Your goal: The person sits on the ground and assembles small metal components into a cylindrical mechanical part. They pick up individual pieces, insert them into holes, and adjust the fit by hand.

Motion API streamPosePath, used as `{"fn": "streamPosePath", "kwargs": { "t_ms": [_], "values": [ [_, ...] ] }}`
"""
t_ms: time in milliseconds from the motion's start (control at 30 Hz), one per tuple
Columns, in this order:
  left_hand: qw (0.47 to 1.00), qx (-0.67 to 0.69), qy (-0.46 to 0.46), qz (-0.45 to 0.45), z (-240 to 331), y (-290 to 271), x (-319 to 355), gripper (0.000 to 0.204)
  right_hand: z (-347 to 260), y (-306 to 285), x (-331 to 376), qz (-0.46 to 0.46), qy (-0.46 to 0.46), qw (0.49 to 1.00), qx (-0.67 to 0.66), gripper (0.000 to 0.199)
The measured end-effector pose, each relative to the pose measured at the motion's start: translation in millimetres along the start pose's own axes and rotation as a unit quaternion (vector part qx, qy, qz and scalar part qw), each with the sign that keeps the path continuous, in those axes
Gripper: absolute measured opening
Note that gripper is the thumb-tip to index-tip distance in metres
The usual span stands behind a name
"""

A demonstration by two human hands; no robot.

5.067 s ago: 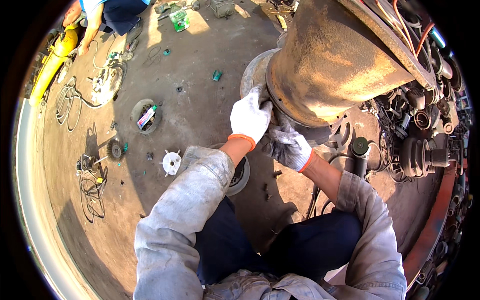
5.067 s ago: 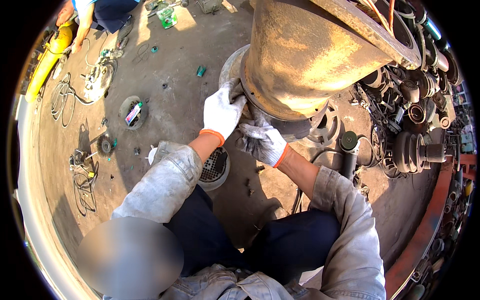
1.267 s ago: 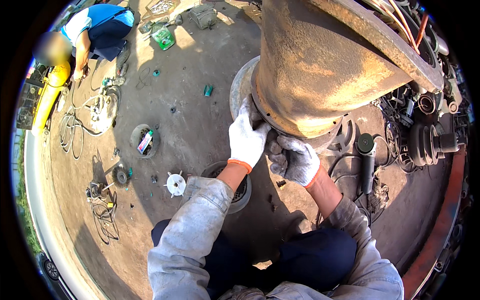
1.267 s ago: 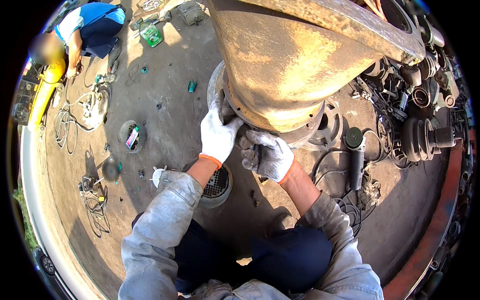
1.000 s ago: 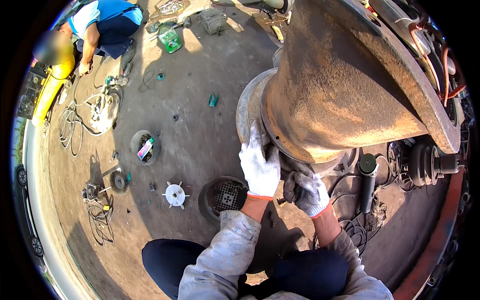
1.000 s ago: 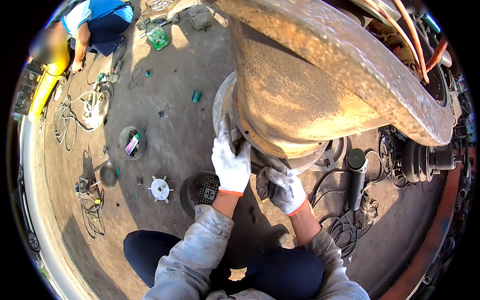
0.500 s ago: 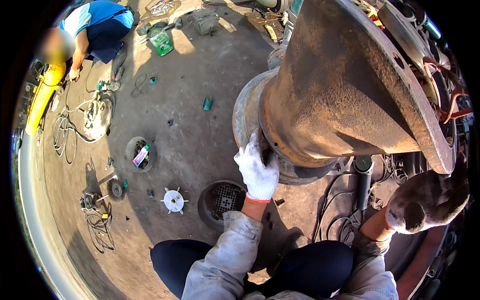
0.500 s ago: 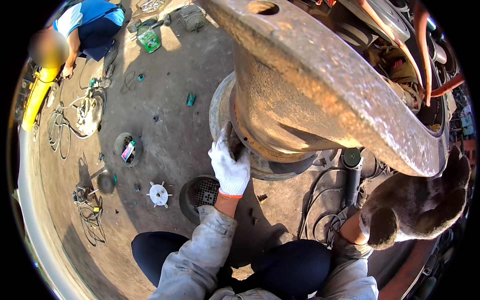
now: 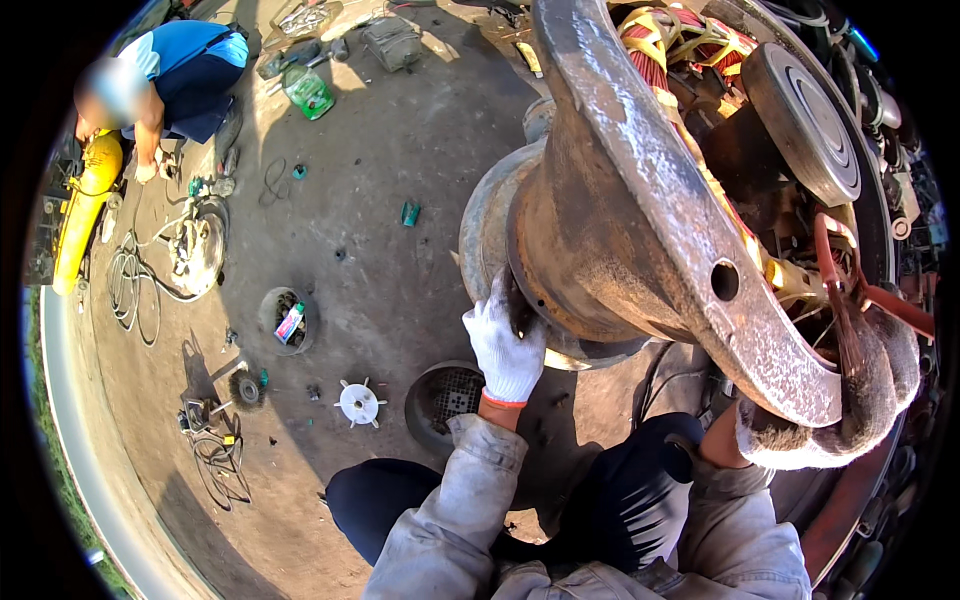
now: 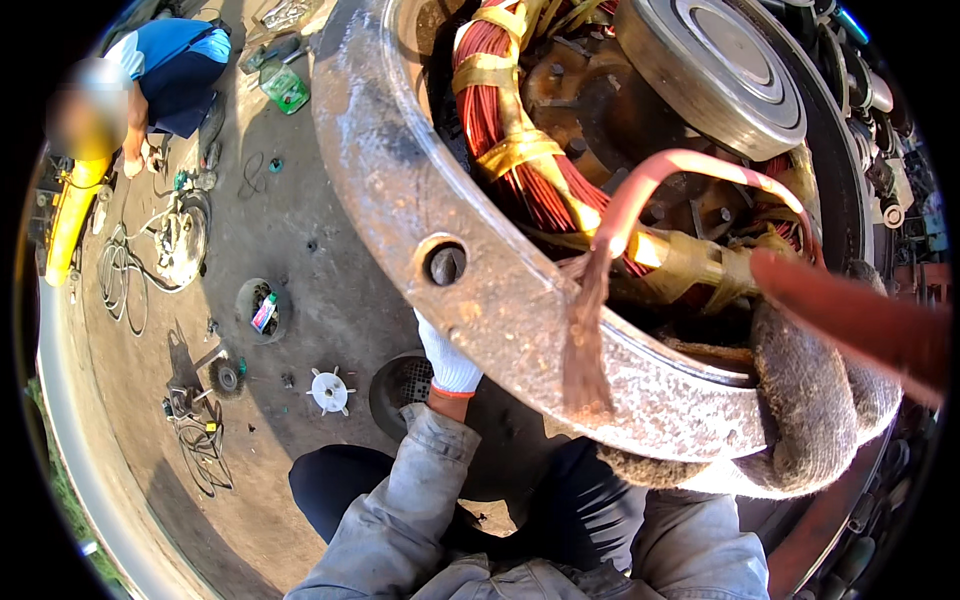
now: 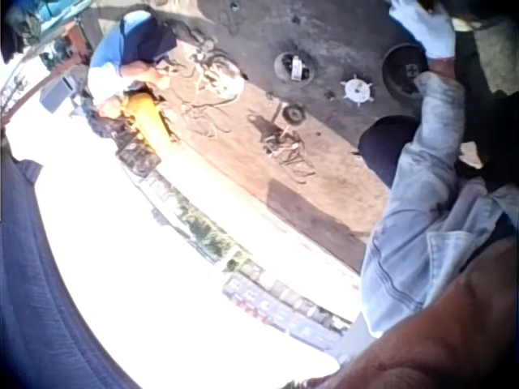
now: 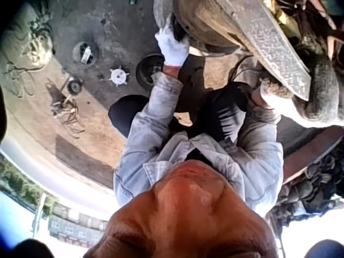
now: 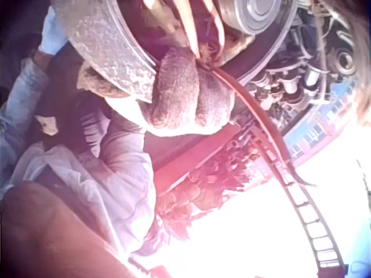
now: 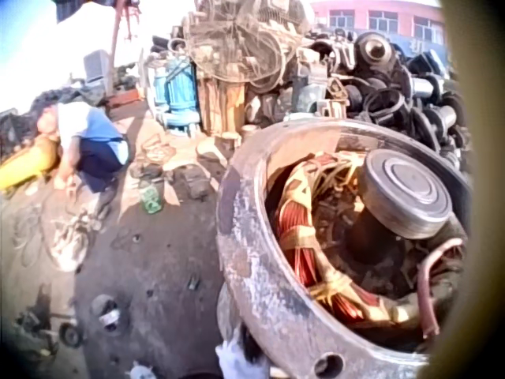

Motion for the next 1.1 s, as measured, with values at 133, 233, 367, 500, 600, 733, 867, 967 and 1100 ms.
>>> {"fn": "streamPosePath", "kwargs": {
  "t_ms": [133, 233, 367, 500, 600, 733, 867, 967, 1100],
  "values": [
    [1.0, 0.029, -0.01, -0.006, -7, 10, 1, 0.067, -6, -1, -1, -0.01, 0.017, 1.0, -0.014, 0.065],
    [0.999, 0.039, -0.021, -0.001, -6, 12, -1, 0.067, -9, -4, 3, -0.013, 0.032, 0.999, -0.028, 0.062],
    [1.0, 0.013, -0.016, 0.022, -9, 13, 4, 0.07, -13, -5, 3, -0.01, 0.046, 0.998, -0.044, 0.06],
    [0.998, -0.059, -0.003, 0.026, 8, 6, 0, 0.07, -12, -7, 1, 0.0, 0.054, 0.997, -0.062, 0.057],
    [0.997, -0.08, 0.004, -0.007, 16, 2, -1, 0.072, -13, -4, -2, 0.008, 0.052, 0.996, -0.073, 0.056],
    [0.997, -0.065, 0.011, -0.03, 23, -3, -7, 0.07, -16, -4, -18, 0.026, -0.02, 0.999, -0.042, 0.052],
    [0.998, -0.059, 0.019, -0.023, 24, -7, -12, 0.065, -15, -1, -18, 0.054, -0.039, 0.997, -0.033, 0.054],
    [1.0, -0.014, -0.012, -0.025, 19, 3, -16, 0.07, -14, -2, -18, 0.067, -0.034, 0.997, -0.027, 0.055],
    [1.0, -0.019, 0.011, -0.002, 15, 2, -13, 0.071, -14, 2, -16, 0.085, -0.037, 0.995, -0.037, 0.057]
  ]
}}
Point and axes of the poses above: each hand's wrist, its own x-axis away from the middle knuckle, its own y-axis out of the palm, z = x × y, the point moved 4 cm from there along -x, towards the middle knuckle, and after that the axes turned 1 degree about -y, right-handed, at the moved point
